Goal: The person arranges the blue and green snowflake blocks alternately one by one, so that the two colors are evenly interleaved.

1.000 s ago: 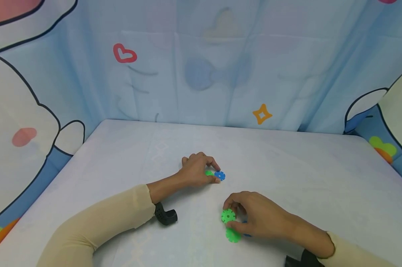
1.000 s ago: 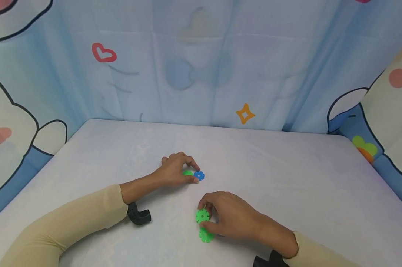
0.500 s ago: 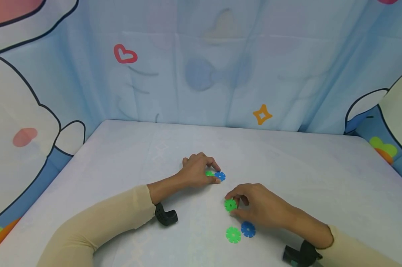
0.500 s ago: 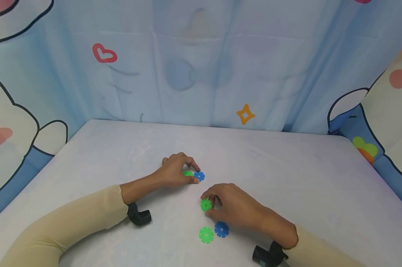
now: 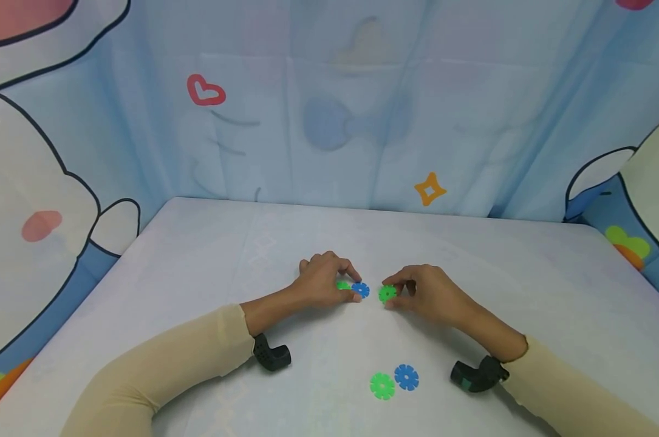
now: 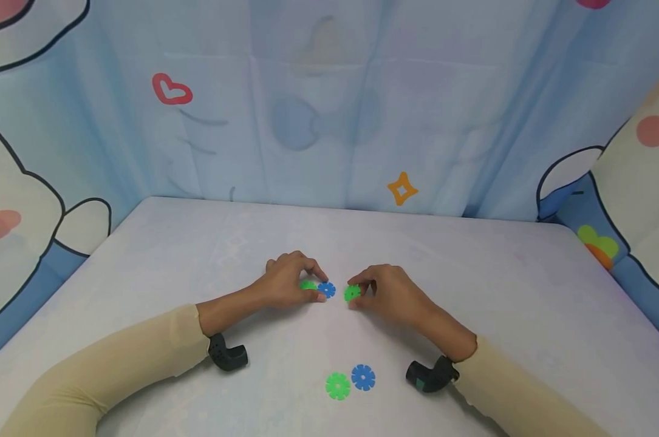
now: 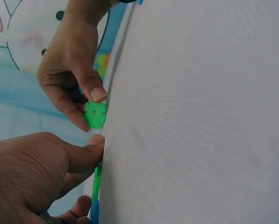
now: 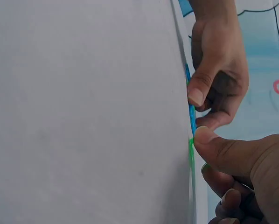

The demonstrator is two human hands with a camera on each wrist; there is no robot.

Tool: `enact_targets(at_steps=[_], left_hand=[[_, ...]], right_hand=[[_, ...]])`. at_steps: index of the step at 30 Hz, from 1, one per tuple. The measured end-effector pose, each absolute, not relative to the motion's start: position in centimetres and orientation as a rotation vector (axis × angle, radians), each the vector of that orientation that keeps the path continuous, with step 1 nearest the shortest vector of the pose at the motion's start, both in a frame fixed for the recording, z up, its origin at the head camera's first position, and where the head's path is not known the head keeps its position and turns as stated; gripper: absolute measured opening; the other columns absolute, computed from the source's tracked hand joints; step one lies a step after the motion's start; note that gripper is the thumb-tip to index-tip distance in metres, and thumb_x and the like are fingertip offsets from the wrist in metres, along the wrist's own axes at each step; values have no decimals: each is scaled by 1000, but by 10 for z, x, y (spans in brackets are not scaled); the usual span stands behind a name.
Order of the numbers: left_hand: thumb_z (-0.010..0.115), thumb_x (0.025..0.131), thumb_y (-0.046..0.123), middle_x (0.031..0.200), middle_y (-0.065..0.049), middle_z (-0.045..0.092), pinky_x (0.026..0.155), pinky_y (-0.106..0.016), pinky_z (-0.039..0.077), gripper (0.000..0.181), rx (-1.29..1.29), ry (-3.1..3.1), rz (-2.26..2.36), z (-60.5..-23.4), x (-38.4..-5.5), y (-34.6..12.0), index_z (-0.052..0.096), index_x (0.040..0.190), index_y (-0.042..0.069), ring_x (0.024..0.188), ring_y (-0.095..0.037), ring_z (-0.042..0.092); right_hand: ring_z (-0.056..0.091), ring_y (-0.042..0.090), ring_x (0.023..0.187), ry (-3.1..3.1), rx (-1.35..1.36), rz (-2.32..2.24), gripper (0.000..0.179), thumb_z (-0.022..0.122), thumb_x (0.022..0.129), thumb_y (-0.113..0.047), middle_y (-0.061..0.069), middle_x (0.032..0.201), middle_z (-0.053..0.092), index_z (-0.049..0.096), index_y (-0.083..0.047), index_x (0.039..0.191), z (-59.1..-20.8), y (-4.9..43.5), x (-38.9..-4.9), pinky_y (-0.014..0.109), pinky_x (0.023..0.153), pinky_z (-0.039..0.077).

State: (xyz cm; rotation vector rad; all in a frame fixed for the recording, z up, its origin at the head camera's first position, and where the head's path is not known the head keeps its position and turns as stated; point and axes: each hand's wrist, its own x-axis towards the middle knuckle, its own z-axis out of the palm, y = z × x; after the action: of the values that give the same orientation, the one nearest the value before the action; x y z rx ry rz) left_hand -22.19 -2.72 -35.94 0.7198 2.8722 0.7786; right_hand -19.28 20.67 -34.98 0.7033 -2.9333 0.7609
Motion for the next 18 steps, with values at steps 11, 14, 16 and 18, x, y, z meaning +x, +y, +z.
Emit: enact_targets(at_steps=[11,14,16,18], left_hand=[[79,81,42,112,0,62,87,-43,33,29,723,2879,777,-360,-222,-27,74,107,30,106,-22,53],[79,81,42,112,0,62,87,-43,33,29,724,2877,778,-360,-222,-27,74,107,30,106,-22,53],[79,81,42,112,-1,62,87,-43,33,29,723,2877,777,-360,-222,-27,74,107,30,106,-22,53],[79,81,42,112,-1,62,87,-44,34,29,724,2875,779,-360,-221,-27,74,107,29,106,-22,53]], right_hand=[[51,12,71,-2944,661,797,33,85,76,-22,-5,79,66,77,-9,105,-356,207,-210,22,60,43],[51,13,73,-2952,661,816,33,84,77,-21,-4,81,66,76,-9,106,-357,207,-211,22,62,44],[52,13,74,-2955,665,827,32,83,78,-21,-3,82,66,76,-8,107,-357,206,-212,23,63,44],[52,13,74,-2956,670,836,32,83,78,-21,-3,82,65,76,-8,107,-357,205,-212,23,64,45]])
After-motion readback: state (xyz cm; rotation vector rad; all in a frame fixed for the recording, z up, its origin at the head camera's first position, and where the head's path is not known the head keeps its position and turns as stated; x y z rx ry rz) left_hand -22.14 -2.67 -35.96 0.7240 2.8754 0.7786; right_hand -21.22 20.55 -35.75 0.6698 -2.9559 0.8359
